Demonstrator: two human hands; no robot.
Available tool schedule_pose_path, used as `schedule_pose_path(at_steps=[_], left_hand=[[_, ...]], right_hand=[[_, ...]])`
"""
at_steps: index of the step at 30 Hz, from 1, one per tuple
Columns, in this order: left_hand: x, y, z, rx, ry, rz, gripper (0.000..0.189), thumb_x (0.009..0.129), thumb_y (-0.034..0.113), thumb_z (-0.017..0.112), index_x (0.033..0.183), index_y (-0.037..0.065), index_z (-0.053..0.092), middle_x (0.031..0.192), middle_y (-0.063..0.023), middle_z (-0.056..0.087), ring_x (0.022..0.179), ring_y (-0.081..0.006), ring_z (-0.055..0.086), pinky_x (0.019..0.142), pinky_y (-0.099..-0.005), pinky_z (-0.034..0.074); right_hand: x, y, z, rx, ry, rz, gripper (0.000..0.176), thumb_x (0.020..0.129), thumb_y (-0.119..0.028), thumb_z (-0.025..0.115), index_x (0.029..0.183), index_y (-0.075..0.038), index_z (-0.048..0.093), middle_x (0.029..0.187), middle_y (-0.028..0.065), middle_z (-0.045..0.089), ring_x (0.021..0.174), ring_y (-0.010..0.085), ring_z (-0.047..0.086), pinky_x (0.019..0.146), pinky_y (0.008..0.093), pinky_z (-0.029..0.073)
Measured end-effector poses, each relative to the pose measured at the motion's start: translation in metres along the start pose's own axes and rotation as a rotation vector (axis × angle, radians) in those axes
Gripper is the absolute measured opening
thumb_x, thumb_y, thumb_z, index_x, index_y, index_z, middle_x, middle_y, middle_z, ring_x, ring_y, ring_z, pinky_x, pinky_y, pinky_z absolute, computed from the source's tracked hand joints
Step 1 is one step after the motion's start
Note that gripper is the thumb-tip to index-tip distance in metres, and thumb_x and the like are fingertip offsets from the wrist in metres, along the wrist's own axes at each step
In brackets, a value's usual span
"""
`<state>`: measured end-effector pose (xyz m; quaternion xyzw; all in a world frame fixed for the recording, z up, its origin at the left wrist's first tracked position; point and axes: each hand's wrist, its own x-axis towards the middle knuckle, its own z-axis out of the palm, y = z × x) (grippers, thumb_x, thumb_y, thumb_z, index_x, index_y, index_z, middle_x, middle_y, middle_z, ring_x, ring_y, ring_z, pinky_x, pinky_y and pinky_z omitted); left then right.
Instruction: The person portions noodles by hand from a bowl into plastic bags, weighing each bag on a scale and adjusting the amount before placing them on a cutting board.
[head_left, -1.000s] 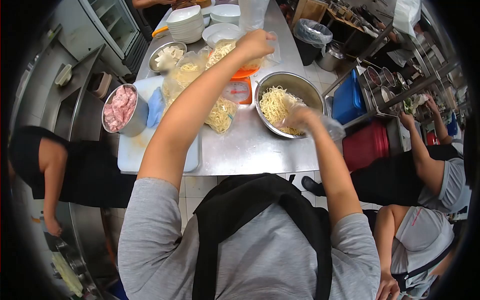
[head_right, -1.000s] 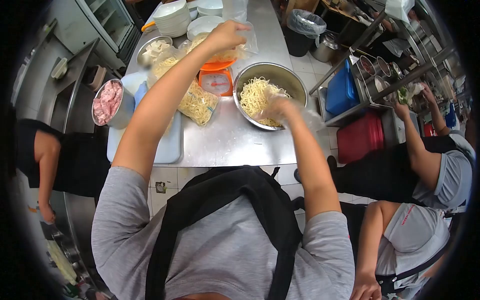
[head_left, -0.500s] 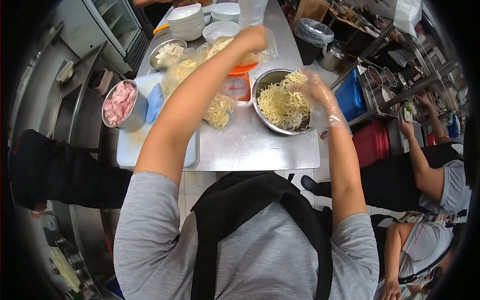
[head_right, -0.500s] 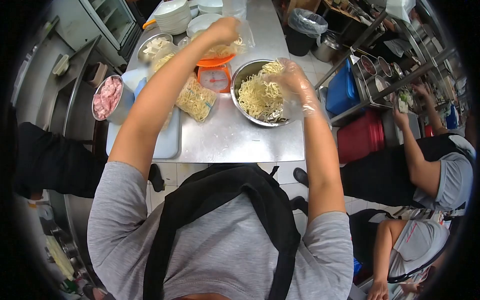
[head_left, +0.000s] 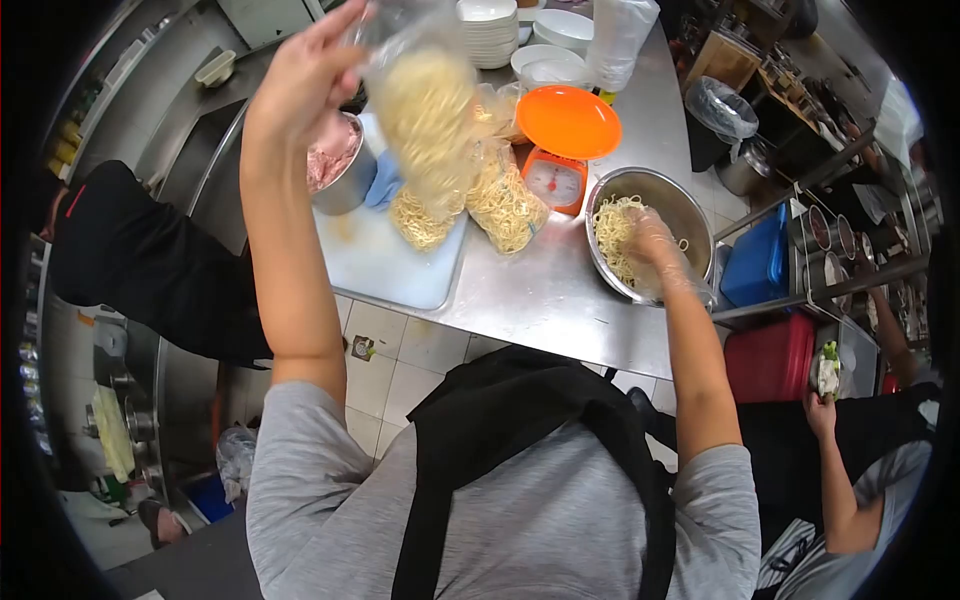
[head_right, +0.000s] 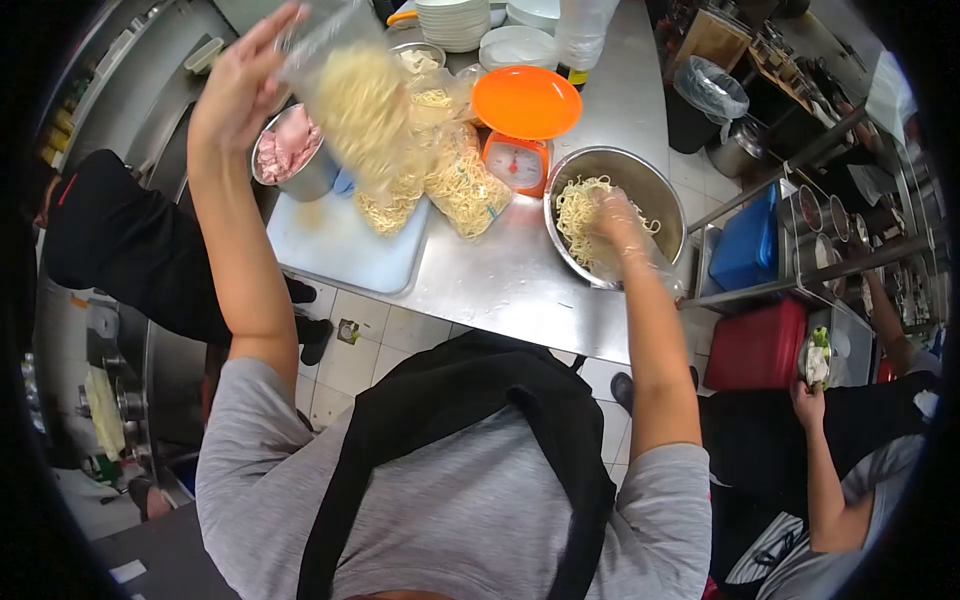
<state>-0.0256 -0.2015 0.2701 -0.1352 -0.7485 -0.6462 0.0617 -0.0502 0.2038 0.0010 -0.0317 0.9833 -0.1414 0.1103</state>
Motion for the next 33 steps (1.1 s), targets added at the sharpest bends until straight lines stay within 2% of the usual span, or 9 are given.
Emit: schedule_pose_path(at_steps=[5, 9, 10, 13, 15, 18, 25, 27, 33], left_hand=[[-0.056, -0.084, 0.017, 0.285, 0.288, -0.140, 0.068, 0.067, -0.004, 0.053, 0.131, -0.008, 0.030, 0.127, -0.0145, 0.047, 0.054, -0.0049, 0.052, 0.047, -0.0189, 0.044], [-0.073, -0.160, 0.032, 0.237, 0.369, -0.205, 0.067, 0.071, -0.004, 0.055, 0.133, -0.004, 0.029, 0.132, -0.0162, 0.041, 0.057, -0.0081, 0.054, 0.050, -0.0193, 0.045], [-0.075, -0.166, 0.037, 0.228, 0.352, -0.243, 0.066, 0.071, -0.004, 0.055, 0.133, -0.005, 0.031, 0.133, -0.0179, 0.039, 0.060, -0.0092, 0.056, 0.051, -0.0196, 0.046], [-0.073, -0.157, 0.032, 0.415, 0.308, -0.269, 0.054, 0.072, 0.004, 0.062, 0.124, -0.002, 0.046, 0.131, -0.0187, 0.042, 0.069, -0.0156, 0.062, 0.057, -0.0246, 0.049], [-0.062, -0.157, 0.010, 1.257, 0.497, 0.263, 0.037, 0.071, 0.016, 0.068, 0.106, 0.004, 0.062, 0.112, -0.0233, 0.055, 0.072, -0.0248, 0.063, 0.066, -0.0316, 0.050], [-0.015, -0.123, 0.000, 1.043, 0.526, 0.113, 0.025, 0.070, 0.027, 0.070, 0.087, 0.008, 0.068, 0.086, -0.0132, 0.063, 0.071, -0.0295, 0.062, 0.068, -0.0354, 0.048], [0.089, -0.257, -0.002, 1.645, -0.488, -0.398, 0.026, 0.061, 0.014, 0.071, 0.084, 0.003, 0.066, 0.090, -0.0191, 0.064, 0.086, -0.0321, 0.062, 0.075, -0.0405, 0.050], [0.097, -0.324, -0.021, 1.612, -0.325, -0.180, 0.020, 0.074, 0.012, 0.052, 0.083, 0.003, 0.067, 0.089, -0.0188, 0.064, 0.085, -0.0324, 0.063, 0.075, -0.0403, 0.050], [0.203, -0.193, 0.026, 1.855, -0.285, -0.023, 0.021, 0.075, 0.016, 0.055, 0.091, 0.007, 0.065, 0.094, -0.0131, 0.065, 0.084, -0.0293, 0.064, 0.067, -0.0396, 0.051]], right_hand=[[-0.016, -0.016, -0.053, 0.458, -0.003, 0.030, 0.057, 0.063, -0.007, 0.073, 0.116, -0.002, 0.053, 0.106, 0.0135, 0.061, 0.100, 0.0206, 0.057, 0.087, 0.0277, 0.044], [-0.051, -0.049, -0.078, 1.187, -0.062, 0.080, 0.088, 0.064, -0.023, 0.079, 0.133, 0.000, 0.030, 0.125, 0.0183, 0.047, 0.115, 0.0247, 0.047, 0.098, 0.0292, 0.035], [-0.026, -0.027, -0.075, 0.341, -0.048, -0.012, 0.102, 0.063, -0.037, 0.078, 0.138, -0.002, 0.019, 0.133, 0.0213, 0.038, 0.122, 0.0319, 0.038, 0.104, 0.0342, 0.028], [-0.020, -0.019, -0.054, -0.017, -0.130, 0.024, 0.107, 0.061, -0.045, 0.076, 0.139, -0.002, 0.016, 0.134, 0.0230, 0.036, 0.125, 0.0356, 0.034, 0.106, 0.0362, 0.025], [-0.022, -0.018, -0.047, 0.031, -0.191, 0.071, 0.109, 0.059, -0.038, 0.079, 0.141, -0.009, 0.013, 0.138, 0.0251, 0.026, 0.130, 0.0354, 0.025, 0.107, 0.0360, 0.022], [-0.017, -0.005, -0.014, 0.127, -0.292, 0.023, 0.109, 0.058, -0.045, 0.078, 0.140, -0.009, 0.016, 0.133, 0.0245, 0.036, 0.128, 0.0366, 0.027, 0.106, 0.0372, 0.025], [-0.021, -0.012, -0.007, 0.067, -0.227, 0.181, 0.105, 0.059, -0.043, 0.078, 0.141, -0.020, 0.016, 0.140, 0.0238, 0.023, 0.128, 0.0366, 0.028, 0.105, 0.0372, 0.026], [-0.024, -0.006, -0.004, 0.102, -0.230, 0.160, 0.105, 0.059, -0.043, 0.078, 0.141, -0.022, 0.016, 0.140, 0.0239, 0.022, 0.128, 0.0365, 0.028, 0.105, 0.0382, 0.027], [-0.022, -0.009, 0.005, 0.083, -0.187, 0.196, 0.103, 0.058, -0.039, 0.079, 0.140, -0.025, 0.019, 0.138, 0.0217, 0.028, 0.125, 0.0349, 0.033, 0.101, 0.0384, 0.033]])
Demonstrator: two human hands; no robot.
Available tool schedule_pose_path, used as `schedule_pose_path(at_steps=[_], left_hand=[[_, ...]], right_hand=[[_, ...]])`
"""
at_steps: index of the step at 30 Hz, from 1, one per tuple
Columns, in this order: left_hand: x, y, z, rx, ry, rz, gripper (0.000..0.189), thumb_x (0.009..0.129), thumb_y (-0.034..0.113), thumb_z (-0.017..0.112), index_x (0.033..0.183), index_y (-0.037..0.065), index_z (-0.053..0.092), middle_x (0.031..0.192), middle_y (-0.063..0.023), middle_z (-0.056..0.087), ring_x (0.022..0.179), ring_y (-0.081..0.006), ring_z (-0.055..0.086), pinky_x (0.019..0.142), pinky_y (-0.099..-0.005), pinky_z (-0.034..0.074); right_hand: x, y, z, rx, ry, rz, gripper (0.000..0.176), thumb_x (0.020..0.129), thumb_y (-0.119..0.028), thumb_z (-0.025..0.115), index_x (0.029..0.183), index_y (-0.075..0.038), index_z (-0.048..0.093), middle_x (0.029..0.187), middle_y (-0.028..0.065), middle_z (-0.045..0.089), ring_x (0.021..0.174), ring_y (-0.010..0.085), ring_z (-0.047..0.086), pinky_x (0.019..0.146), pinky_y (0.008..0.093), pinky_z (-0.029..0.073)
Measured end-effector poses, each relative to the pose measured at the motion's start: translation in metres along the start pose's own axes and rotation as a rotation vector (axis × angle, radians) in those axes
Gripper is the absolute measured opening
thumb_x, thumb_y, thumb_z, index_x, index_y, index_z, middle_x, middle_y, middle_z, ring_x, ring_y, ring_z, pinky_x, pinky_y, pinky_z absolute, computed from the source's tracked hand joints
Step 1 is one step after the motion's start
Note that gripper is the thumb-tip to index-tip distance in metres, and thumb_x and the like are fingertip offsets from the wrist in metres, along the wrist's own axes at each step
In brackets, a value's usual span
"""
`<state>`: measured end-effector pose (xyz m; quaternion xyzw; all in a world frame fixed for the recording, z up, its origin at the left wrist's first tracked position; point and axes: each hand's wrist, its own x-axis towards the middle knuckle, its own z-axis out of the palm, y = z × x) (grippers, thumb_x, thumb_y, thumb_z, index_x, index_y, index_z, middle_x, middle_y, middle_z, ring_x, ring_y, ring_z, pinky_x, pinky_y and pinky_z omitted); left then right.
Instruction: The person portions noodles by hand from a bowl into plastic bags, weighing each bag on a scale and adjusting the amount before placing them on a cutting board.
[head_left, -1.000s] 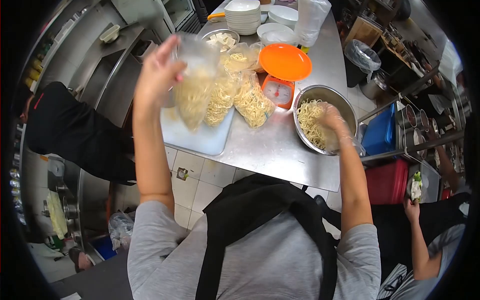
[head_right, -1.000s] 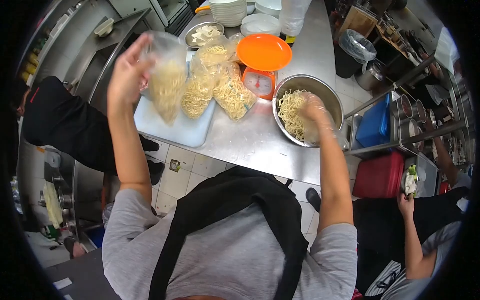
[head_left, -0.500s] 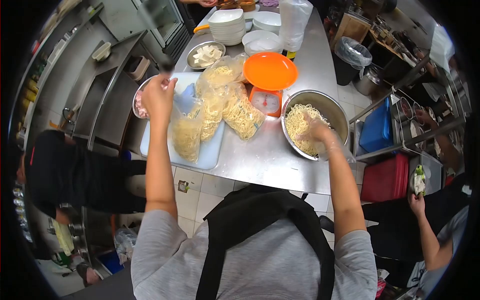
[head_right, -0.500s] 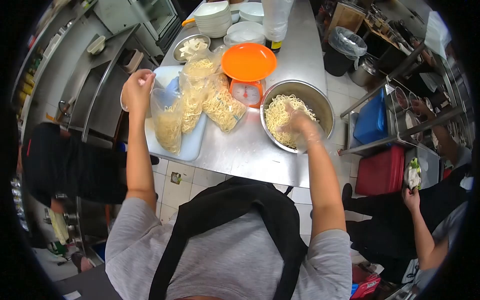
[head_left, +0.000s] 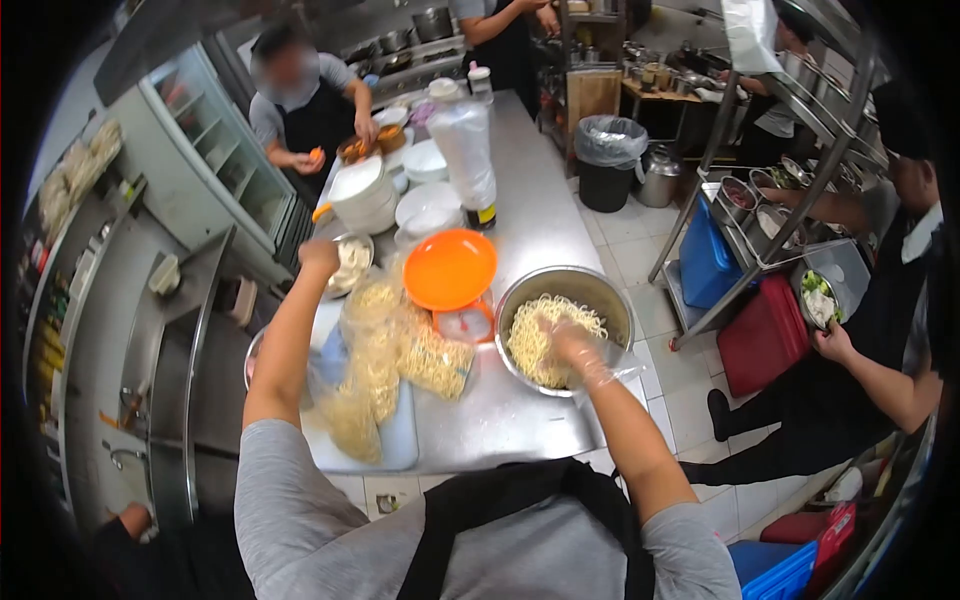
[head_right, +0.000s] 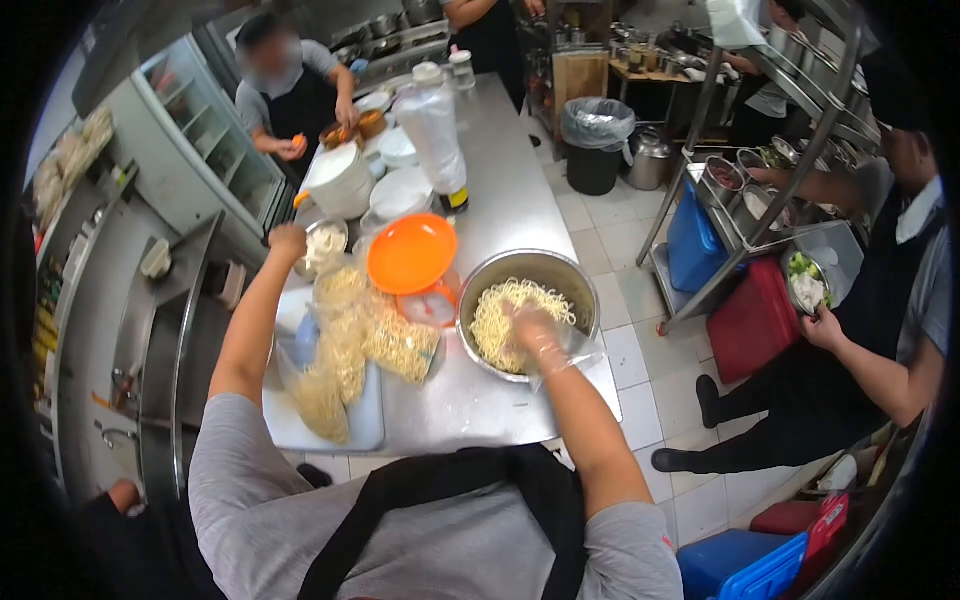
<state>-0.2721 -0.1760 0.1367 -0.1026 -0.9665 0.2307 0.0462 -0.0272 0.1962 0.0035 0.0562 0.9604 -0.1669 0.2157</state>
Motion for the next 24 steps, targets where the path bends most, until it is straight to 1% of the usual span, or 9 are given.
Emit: schedule_pose_path(at_steps=[2, 3, 5, 9, 10, 12, 14, 20, 24], left_hand=[[0.046, 0.031, -0.067, -0.188, 0.338, 0.112, 0.028, 0.067, 0.024, 0.068, 0.088, 0.007, 0.062, 0.085, -0.0134, 0.062, 0.086, -0.0298, 0.061, 0.071, -0.0419, 0.048], [0.077, 0.048, -0.083, -0.460, 0.556, 0.287, 0.049, 0.068, 0.032, 0.069, 0.105, 0.004, 0.054, 0.095, -0.0184, 0.061, 0.092, -0.0347, 0.058, 0.075, -0.0431, 0.047], [0.119, 0.099, -0.130, -0.637, 0.533, 0.395, 0.081, 0.071, 0.038, 0.068, 0.129, -0.002, 0.029, 0.123, -0.0285, 0.043, 0.111, -0.0416, 0.046, 0.091, -0.0444, 0.039], [0.223, 0.154, -0.119, -0.782, 0.550, 0.338, 0.096, 0.063, 0.047, 0.072, 0.133, -0.001, 0.026, 0.135, -0.0217, 0.034, 0.129, -0.0363, 0.026, 0.101, -0.0480, 0.028], [0.217, 0.156, -0.135, -0.557, 0.586, 0.357, 0.070, 0.064, 0.041, 0.071, 0.122, 0.008, 0.049, 0.123, -0.0152, 0.050, 0.119, -0.0333, 0.042, 0.094, -0.0479, 0.035], [0.215, 0.160, -0.160, -0.781, 0.448, 0.129, 0.037, 0.068, 0.036, 0.067, 0.099, 0.016, 0.064, 0.102, -0.0097, 0.063, 0.098, -0.0309, 0.057, 0.083, -0.0492, 0.042], [0.222, 0.153, -0.169, -0.749, 0.780, 0.214, 0.020, 0.073, 0.031, 0.061, 0.084, 0.016, 0.066, 0.087, -0.0116, 0.064, 0.080, -0.0319, 0.062, 0.072, -0.0476, 0.045], [0.165, 0.105, -0.245, -1.072, 1.391, 0.419, 0.013, 0.087, 0.016, 0.047, 0.088, 0.006, 0.055, 0.075, -0.0166, 0.058, 0.069, -0.0352, 0.058, 0.062, -0.0427, 0.045], [0.036, 0.065, -0.278, -1.739, 1.055, 0.346, 0.005, 0.085, 0.010, 0.054, 0.088, 0.006, 0.054, 0.076, -0.0067, 0.056, 0.062, -0.0156, 0.057, 0.055, -0.0310, 0.046]], right_hand=[[0.018, 0.006, 0.020, -0.068, 0.059, -0.019, 0.099, 0.058, -0.036, 0.078, 0.139, -0.025, 0.022, 0.137, 0.0207, 0.030, 0.123, 0.0339, 0.037, 0.097, 0.0378, 0.037], [0.016, 0.005, 0.021, -0.058, 0.088, -0.003, 0.099, 0.058, -0.036, 0.078, 0.139, -0.025, 0.022, 0.137, 0.0207, 0.030, 0.123, 0.0339, 0.037, 0.097, 0.0378, 0.037], [0.005, 0.001, 0.018, -0.052, 0.101, -0.020, 0.096, 0.059, -0.034, 0.078, 0.138, -0.025, 0.024, 0.137, 0.0203, 0.032, 0.121, 0.0336, 0.041, 0.093, 0.0374, 0.041], [-0.004, -0.004, 0.018, -0.069, 0.185, 0.009, 0.089, 0.063, -0.029, 0.075, 0.138, -0.028, 0.026, 0.134, 0.0209, 0.035, 0.114, 0.0334, 0.048, 0.088, 0.0370, 0.045], [-0.003, -0.002, 0.016, -0.073, 0.204, 0.034, 0.089, 0.063, -0.029, 0.075, 0.138, -0.028, 0.026, 0.134, 0.0209, 0.035, 0.114, 0.0334, 0.048, 0.088, 0.0370, 0.045], [-0.004, 0.001, 0.017, -0.046, 0.222, 0.044, 0.084, 0.066, -0.026, 0.072, 0.137, -0.031, 0.027, 0.135, 0.0220, 0.034, 0.110, 0.0344, 0.050, 0.087, 0.0372, 0.045], [-0.004, -0.001, 0.026, -0.019, 0.202, 0.034, 0.082, 0.067, -0.024, 0.071, 0.137, -0.032, 0.028, 0.135, 0.0225, 0.033, 0.109, 0.0349, 0.051, 0.087, 0.0373, 0.045], [-0.018, -0.011, 0.013, -0.031, 0.243, 0.018, 0.088, 0.061, -0.025, 0.075, 0.136, -0.028, 0.030, 0.137, 0.0221, 0.030, 0.110, 0.0375, 0.049, 0.090, 0.0391, 0.043], [-0.024, -0.012, 0.011, 0.024, 0.301, 0.001, 0.083, 0.060, -0.019, 0.074, 0.133, -0.025, 0.036, 0.136, 0.0206, 0.032, 0.114, 0.0360, 0.045, 0.091, 0.0390, 0.042]])
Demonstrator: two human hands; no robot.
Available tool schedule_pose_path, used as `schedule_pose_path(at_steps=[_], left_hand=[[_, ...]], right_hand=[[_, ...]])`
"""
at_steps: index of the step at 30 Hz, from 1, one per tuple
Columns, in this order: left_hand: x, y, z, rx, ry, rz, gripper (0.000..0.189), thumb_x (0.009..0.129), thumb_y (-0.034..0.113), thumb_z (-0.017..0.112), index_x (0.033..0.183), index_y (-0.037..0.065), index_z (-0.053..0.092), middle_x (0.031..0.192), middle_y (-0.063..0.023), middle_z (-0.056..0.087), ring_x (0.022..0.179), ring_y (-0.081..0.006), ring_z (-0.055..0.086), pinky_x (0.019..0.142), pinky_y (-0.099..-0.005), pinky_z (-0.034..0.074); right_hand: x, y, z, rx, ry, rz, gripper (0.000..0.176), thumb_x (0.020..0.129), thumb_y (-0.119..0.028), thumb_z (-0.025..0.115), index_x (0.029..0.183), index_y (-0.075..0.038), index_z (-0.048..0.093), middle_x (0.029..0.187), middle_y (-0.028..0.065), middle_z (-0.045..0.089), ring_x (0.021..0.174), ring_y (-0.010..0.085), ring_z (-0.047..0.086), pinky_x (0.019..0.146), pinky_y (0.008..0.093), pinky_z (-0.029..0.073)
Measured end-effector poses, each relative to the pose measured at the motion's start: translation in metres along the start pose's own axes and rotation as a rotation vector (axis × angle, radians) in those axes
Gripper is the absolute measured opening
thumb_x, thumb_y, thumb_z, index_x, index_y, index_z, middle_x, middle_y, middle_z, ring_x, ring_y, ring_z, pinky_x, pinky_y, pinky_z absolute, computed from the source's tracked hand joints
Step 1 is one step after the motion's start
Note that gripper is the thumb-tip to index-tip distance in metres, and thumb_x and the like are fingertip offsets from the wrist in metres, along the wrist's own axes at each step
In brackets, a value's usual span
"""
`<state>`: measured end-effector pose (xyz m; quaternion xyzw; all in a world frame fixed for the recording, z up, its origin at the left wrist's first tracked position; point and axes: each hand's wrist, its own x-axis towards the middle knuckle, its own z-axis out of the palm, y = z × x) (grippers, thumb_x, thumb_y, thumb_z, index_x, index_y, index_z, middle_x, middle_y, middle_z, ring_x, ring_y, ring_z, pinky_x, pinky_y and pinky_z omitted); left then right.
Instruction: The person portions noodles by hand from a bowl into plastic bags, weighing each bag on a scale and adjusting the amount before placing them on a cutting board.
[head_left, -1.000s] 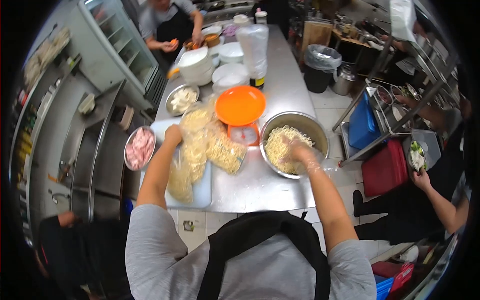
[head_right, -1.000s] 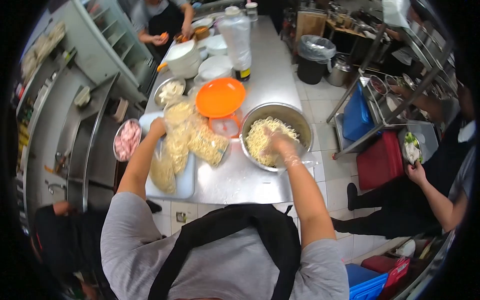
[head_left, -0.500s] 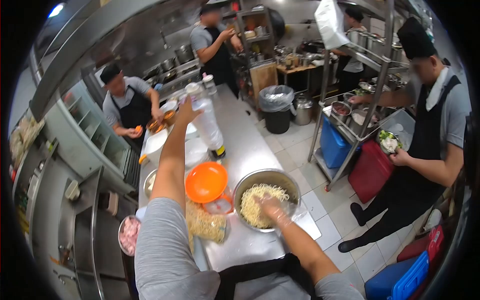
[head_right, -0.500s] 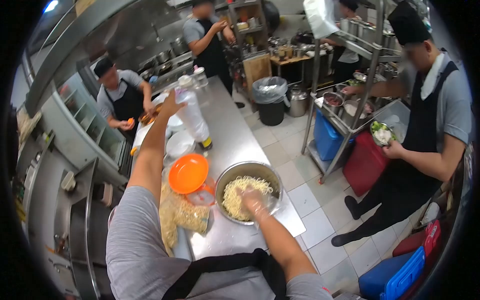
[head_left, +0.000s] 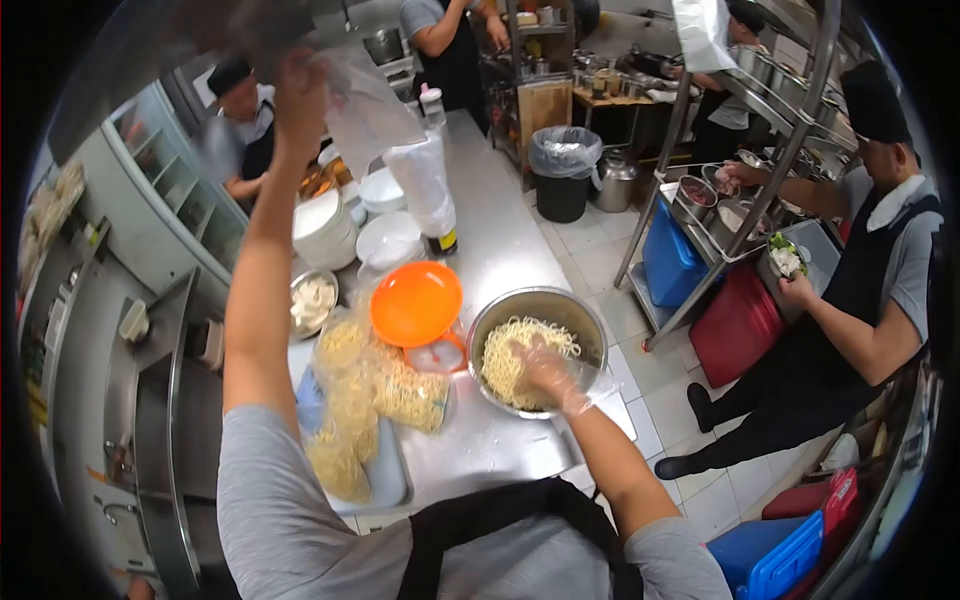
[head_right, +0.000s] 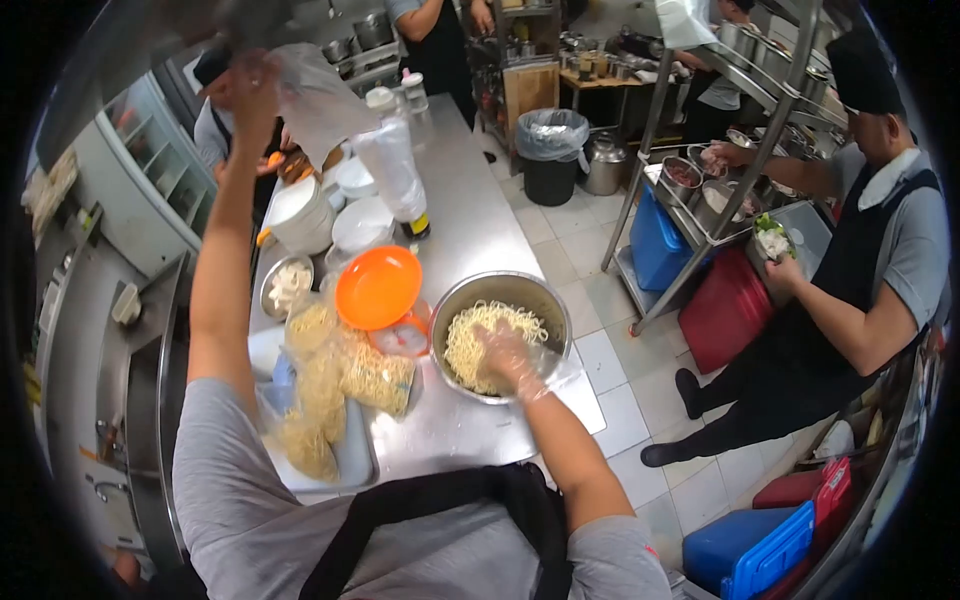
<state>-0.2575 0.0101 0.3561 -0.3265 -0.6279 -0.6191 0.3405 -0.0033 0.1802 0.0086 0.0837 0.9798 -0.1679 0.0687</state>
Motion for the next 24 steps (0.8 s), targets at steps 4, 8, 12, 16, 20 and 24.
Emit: schedule_pose_path(at_steps=[4, 8, 12, 16, 20, 24], left_hand=[[-0.027, 0.001, -0.118, -0.042, -0.312, -0.280, 0.013, 0.086, 0.009, 0.048, 0.093, 0.004, 0.058, 0.088, 0.0000, 0.056, 0.076, -0.0071, 0.051, 0.060, -0.0213, 0.043], [-0.112, -0.005, -0.186, 0.113, -0.075, -0.439, 0.025, 0.086, 0.014, 0.045, 0.099, 0.002, 0.062, 0.093, -0.0020, 0.060, 0.078, -0.0102, 0.056, 0.065, -0.0213, 0.043], [-0.206, -0.055, -0.257, 0.253, -0.113, -0.695, 0.031, 0.082, 0.028, 0.054, 0.097, 0.004, 0.065, 0.088, -0.0045, 0.063, 0.079, -0.0139, 0.058, 0.069, -0.0253, 0.044], [-0.278, -0.089, -0.277, 0.708, -0.429, -0.558, 0.035, 0.078, 0.031, 0.061, 0.099, 0.003, 0.065, 0.100, -0.0147, 0.063, 0.098, -0.0236, 0.057, 0.083, -0.0339, 0.043], [-0.301, -0.046, -0.249, 1.126, -0.284, -0.441, 0.047, 0.074, 0.037, 0.066, 0.104, 0.001, 0.059, 0.125, -0.0239, 0.043, 0.116, -0.0324, 0.042, 0.090, -0.0373, 0.039], [-0.307, 0.050, -0.186, 0.675, -0.185, -0.279, 0.031, 0.077, 0.022, 0.065, 0.100, 0.006, 0.054, 0.111, -0.0147, 0.049, 0.098, -0.0274, 0.051, 0.082, -0.0375, 0.043]], right_hand=[[0.010, 0.011, -0.022, 0.331, -0.206, 0.044, 0.070, 0.063, -0.009, 0.068, 0.128, -0.016, 0.044, 0.128, 0.0173, 0.044, 0.110, 0.0283, 0.052, 0.091, 0.0340, 0.044], [-0.003, 0.003, -0.075, 0.508, -0.122, -0.150, 0.068, 0.065, -0.014, 0.070, 0.128, -0.011, 0.044, 0.129, 0.0126, 0.046, 0.117, 0.0232, 0.046, 0.098, 0.0307, 0.037], [-0.003, 0.016, -0.104, 0.487, -0.045, -0.247, 0.063, 0.069, -0.015, 0.072, 0.126, -0.008, 0.046, 0.126, 0.0151, 0.048, 0.115, 0.0255, 0.047, 0.098, 0.0316, 0.036], [0.014, 0.038, -0.097, 0.390, -0.192, -0.089, 0.060, 0.083, -0.043, 0.054, 0.127, -0.003, 0.043, 0.133, 0.0161, 0.041, 0.123, 0.0259, 0.039, 0.103, 0.0333, 0.029], [-0.006, 0.033, -0.074, 0.827, -0.101, 0.001, 0.057, 0.085, -0.043, 0.053, 0.127, -0.005, 0.045, 0.128, 0.0114, 0.046, 0.122, 0.0226, 0.039, 0.099, 0.0306, 0.031], [0.018, 0.047, -0.042, 0.709, -0.046, 0.136, 0.065, 0.088, -0.051, 0.043, 0.136, -0.009, 0.031, 0.144, 0.0154, 0.021, 0.133, 0.0237, 0.019, 0.109, 0.0339, 0.013]])
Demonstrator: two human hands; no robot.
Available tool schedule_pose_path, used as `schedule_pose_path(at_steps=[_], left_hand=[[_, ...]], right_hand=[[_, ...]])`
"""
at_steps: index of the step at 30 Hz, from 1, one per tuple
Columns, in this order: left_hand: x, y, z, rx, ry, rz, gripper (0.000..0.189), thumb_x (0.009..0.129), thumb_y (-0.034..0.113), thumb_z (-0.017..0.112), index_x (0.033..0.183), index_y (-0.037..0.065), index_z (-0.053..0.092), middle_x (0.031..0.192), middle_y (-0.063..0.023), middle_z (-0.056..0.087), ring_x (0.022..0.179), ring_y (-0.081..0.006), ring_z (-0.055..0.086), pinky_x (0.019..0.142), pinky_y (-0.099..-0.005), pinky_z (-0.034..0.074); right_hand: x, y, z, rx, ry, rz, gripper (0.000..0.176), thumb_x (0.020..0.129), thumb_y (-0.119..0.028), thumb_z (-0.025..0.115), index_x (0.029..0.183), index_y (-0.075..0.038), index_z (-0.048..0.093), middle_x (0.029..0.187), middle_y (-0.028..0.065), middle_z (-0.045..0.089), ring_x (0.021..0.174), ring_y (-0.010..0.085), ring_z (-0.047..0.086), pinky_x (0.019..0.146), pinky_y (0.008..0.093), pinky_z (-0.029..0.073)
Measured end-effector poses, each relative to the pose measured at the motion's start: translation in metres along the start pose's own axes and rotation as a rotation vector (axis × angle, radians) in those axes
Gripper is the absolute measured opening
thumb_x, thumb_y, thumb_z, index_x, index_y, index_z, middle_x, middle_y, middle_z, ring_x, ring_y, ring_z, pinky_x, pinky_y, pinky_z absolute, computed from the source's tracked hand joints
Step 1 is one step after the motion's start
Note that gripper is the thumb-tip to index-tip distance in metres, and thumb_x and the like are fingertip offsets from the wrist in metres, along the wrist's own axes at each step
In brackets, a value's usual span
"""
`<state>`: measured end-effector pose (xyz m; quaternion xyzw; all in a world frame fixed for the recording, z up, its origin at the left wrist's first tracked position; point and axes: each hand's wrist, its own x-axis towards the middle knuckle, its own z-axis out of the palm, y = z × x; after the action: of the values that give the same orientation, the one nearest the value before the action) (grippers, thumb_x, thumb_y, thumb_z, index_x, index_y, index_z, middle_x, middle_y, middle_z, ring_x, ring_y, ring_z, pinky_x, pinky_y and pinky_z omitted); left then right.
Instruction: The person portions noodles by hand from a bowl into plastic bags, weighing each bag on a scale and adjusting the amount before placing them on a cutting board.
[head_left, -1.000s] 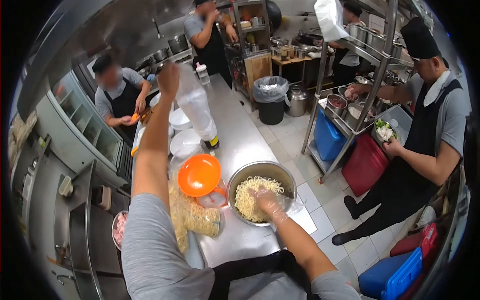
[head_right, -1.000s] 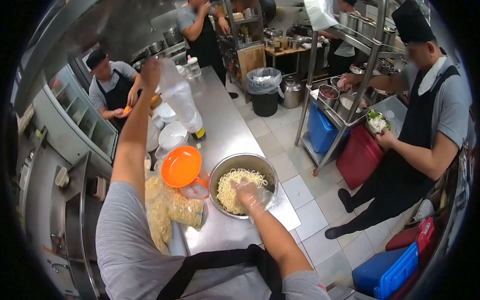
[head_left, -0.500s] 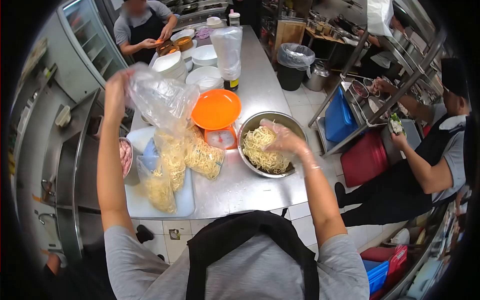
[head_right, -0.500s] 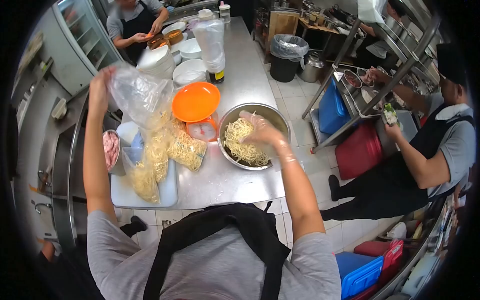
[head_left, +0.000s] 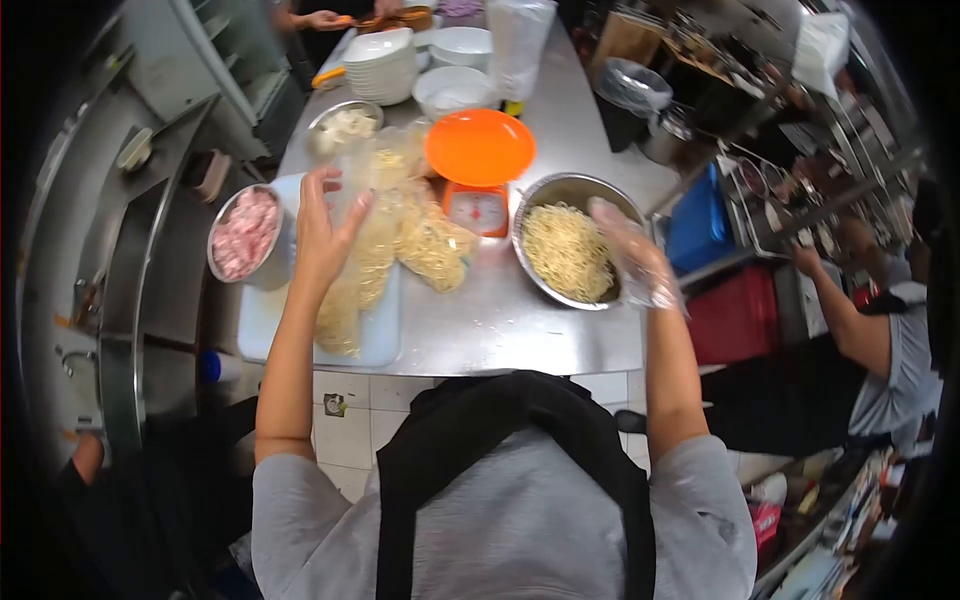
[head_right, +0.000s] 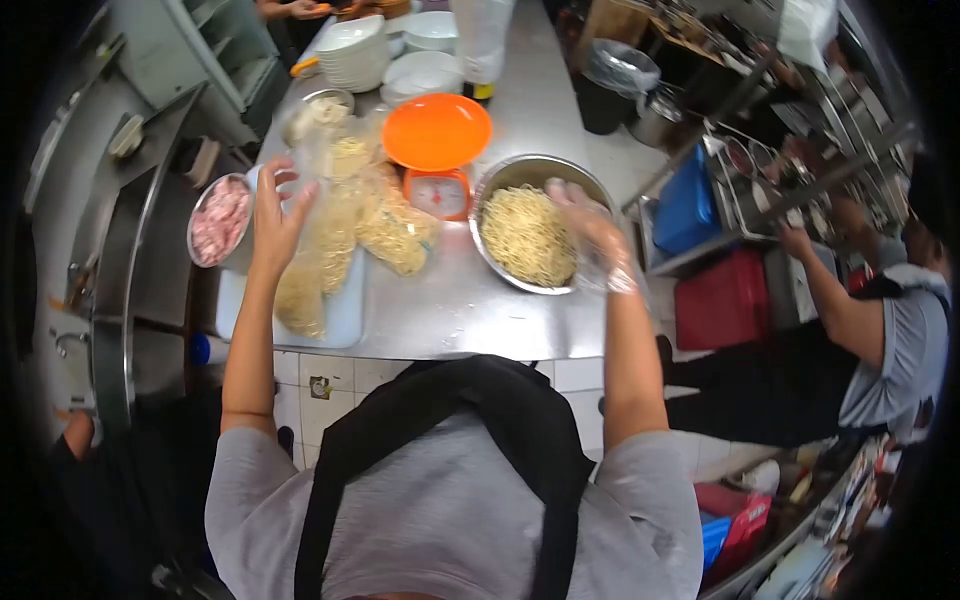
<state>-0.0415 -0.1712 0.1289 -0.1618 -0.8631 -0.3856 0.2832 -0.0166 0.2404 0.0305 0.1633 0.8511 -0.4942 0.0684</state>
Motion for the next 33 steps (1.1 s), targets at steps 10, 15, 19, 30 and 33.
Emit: schedule_pose_path(at_steps=[10, 15, 19, 30, 33], left_hand=[[-0.010, -0.027, 0.009, 0.114, -0.145, -0.003, 0.016, 0.076, -0.003, 0.055, 0.091, 0.000, 0.060, 0.109, -0.0154, 0.052, 0.084, -0.0211, 0.059, 0.067, -0.0285, 0.049], [-0.015, -0.048, 0.014, 0.074, -0.116, -0.052, 0.022, 0.076, -0.002, 0.054, 0.096, 0.003, 0.061, 0.103, -0.0142, 0.057, 0.081, -0.0184, 0.059, 0.066, -0.0282, 0.048], [-0.010, -0.032, 0.012, -0.023, -0.129, -0.228, 0.020, 0.073, -0.003, 0.053, 0.092, -0.002, 0.060, 0.098, -0.0174, 0.058, 0.076, -0.0305, 0.059, 0.068, -0.0336, 0.047], [0.010, -0.013, -0.017, 0.537, 0.057, 0.015, 0.027, 0.071, -0.006, 0.049, 0.095, 0.000, 0.060, 0.105, -0.0167, 0.056, 0.085, -0.0342, 0.056, 0.077, -0.0393, 0.044], [0.028, 0.003, -0.023, 0.641, 0.060, 0.221, 0.035, 0.073, -0.006, 0.050, 0.105, 0.003, 0.058, 0.111, -0.0140, 0.056, 0.082, -0.0329, 0.057, 0.077, -0.0379, 0.044]], right_hand=[[0.036, -0.025, 0.039, -0.502, -0.040, -0.340, 0.047, 0.066, -0.027, 0.069, 0.107, -0.006, 0.060, 0.106, 0.0121, 0.061, 0.102, 0.0259, 0.056, 0.090, 0.0352, 0.042], [-0.013, -0.020, 0.033, -0.614, -0.039, -0.244, 0.059, 0.064, -0.027, 0.071, 0.117, -0.009, 0.053, 0.119, 0.0167, 0.052, 0.108, 0.0290, 0.052, 0.092, 0.0374, 0.041], [-0.012, -0.015, 0.049, -0.826, -0.141, -0.097, 0.080, 0.059, -0.021, 0.076, 0.130, -0.014, 0.040, 0.135, 0.0178, 0.035, 0.117, 0.0320, 0.044, 0.098, 0.0370, 0.037], [-0.033, -0.082, -0.032, 0.035, -0.078, -0.167, 0.055, 0.062, -0.004, 0.065, 0.116, -0.005, 0.055, 0.088, 0.0070, 0.065, 0.074, 0.0147, 0.060, 0.067, 0.0259, 0.048], [-0.048, -0.104, -0.027, 0.031, -0.033, -0.146, 0.056, 0.063, -0.001, 0.064, 0.117, -0.004, 0.053, 0.092, 0.0101, 0.063, 0.078, 0.0173, 0.060, 0.072, 0.0271, 0.048]])
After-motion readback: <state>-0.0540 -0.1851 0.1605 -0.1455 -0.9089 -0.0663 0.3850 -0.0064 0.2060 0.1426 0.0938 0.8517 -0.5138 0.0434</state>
